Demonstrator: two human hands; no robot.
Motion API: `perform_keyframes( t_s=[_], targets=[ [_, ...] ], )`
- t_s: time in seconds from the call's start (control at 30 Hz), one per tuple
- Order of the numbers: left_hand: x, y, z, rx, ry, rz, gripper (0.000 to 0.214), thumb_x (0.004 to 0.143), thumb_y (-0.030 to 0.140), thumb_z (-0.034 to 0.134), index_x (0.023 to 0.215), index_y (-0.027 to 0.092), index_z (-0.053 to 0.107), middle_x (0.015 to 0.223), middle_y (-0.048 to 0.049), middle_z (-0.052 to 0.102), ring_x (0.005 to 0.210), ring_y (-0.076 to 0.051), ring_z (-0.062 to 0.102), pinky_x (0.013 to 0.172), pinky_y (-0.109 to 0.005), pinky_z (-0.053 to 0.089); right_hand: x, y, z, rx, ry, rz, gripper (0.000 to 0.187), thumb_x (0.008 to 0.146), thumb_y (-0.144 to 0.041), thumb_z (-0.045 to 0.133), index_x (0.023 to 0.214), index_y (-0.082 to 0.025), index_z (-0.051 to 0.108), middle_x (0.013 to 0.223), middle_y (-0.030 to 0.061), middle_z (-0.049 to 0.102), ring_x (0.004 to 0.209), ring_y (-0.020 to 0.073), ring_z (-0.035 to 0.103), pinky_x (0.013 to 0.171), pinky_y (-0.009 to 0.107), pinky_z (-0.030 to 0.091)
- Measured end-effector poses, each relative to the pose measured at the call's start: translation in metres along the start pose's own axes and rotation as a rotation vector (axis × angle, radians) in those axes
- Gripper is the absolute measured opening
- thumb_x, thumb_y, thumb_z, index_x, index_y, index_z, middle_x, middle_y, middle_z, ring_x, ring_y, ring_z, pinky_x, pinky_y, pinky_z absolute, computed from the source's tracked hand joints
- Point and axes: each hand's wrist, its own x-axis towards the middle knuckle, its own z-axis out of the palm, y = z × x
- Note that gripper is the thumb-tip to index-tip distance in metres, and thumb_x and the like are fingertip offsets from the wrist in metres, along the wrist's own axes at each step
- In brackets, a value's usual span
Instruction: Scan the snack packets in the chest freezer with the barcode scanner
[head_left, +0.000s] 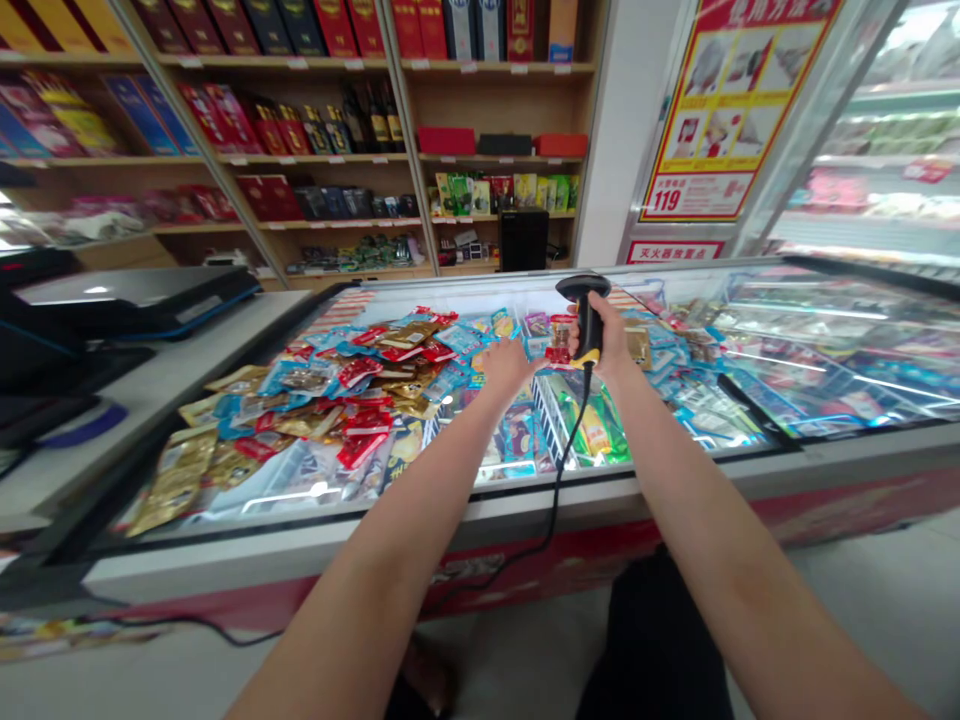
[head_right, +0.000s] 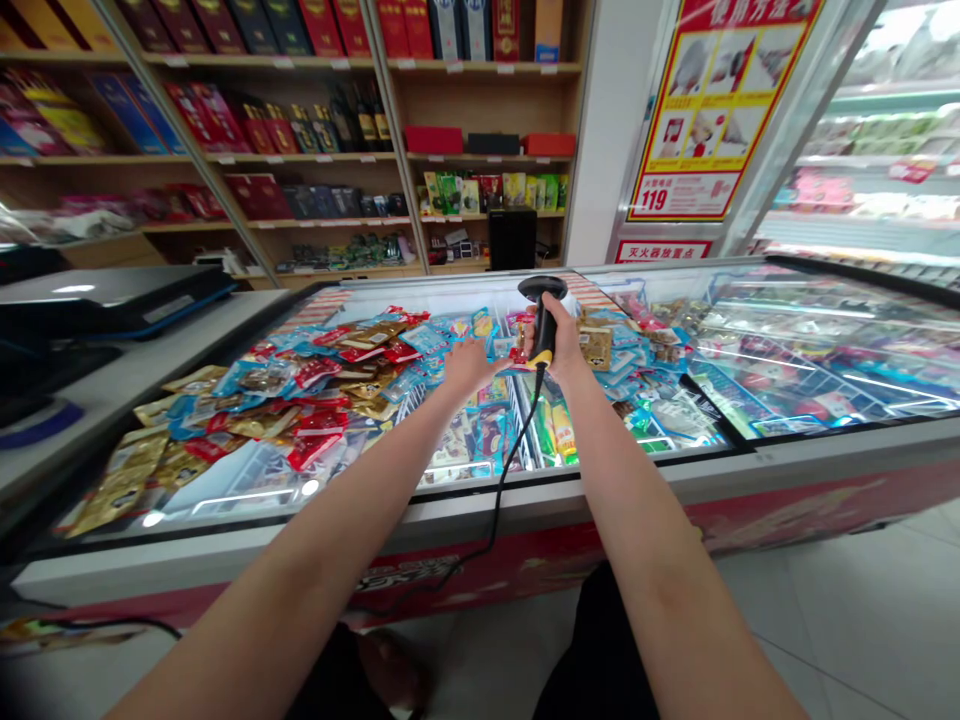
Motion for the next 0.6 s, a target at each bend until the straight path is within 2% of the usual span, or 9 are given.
perform_keyframes(
  t_s=[0.1,0.23,0.4,0.53,0.6],
  targets=[
    [0.001,-0.005,0.003,-0.031,0.129,-0.038,0.056,0.093,0.058,0.046,0.127,0.016,0.060,0.131,-0.0161,0.061,0.126,-0.032,0.051,0.104,-0.043,0.040,0.000,0.001,0.001,-0.007,0.000,-0.008,0.035,0.089,-0.055,0.057,0.087,-0.020,0.058,0.048,-0.0036,0.054,0.034,0.0122,0.049,0.030,0.023,0.040],
    [-0.002,0.000,0.005,-0.088,0.234,-0.008,0.062,0.091,0.066,0.042,0.126,0.019,0.062,0.135,-0.0142,0.058,0.130,-0.032,0.046,0.109,-0.044,0.036,0.001,0.001,0.001,-0.037,-0.012,-0.023,0.037,0.088,-0.058,0.058,0.089,-0.021,0.058,0.049,-0.0029,0.054,0.035,0.0136,0.050,0.031,0.025,0.041],
    [0.000,0.018,0.008,-0.130,0.142,0.059,0.049,0.090,0.061,0.050,0.116,0.023,0.067,0.140,-0.0118,0.055,0.136,-0.031,0.039,0.112,-0.046,0.031,0.000,0.001,0.001,-0.063,-0.011,-0.026,0.043,0.087,-0.062,0.057,0.097,-0.021,0.060,0.049,-0.0029,0.055,0.037,0.0156,0.054,0.031,0.026,0.042],
    [0.003,0.024,0.006,-0.152,0.101,0.111,0.039,0.082,0.051,0.066,0.108,0.022,0.069,0.130,-0.0118,0.061,0.128,-0.032,0.048,0.106,-0.044,0.038,-0.001,0.000,0.002,-0.070,-0.009,0.000,0.046,0.086,-0.064,0.057,0.101,-0.020,0.060,0.051,-0.0024,0.057,0.036,0.0144,0.053,0.031,0.025,0.041],
    [0.007,0.022,0.002,-0.212,0.098,0.083,0.032,0.082,0.043,0.067,0.105,0.021,0.069,0.121,-0.0115,0.066,0.121,-0.030,0.055,0.100,-0.039,0.043,-0.001,0.000,0.002,-0.086,-0.026,0.024,0.046,0.086,-0.065,0.056,0.099,-0.020,0.060,0.051,-0.0024,0.057,0.035,0.0136,0.052,0.031,0.024,0.040]
  ],
)
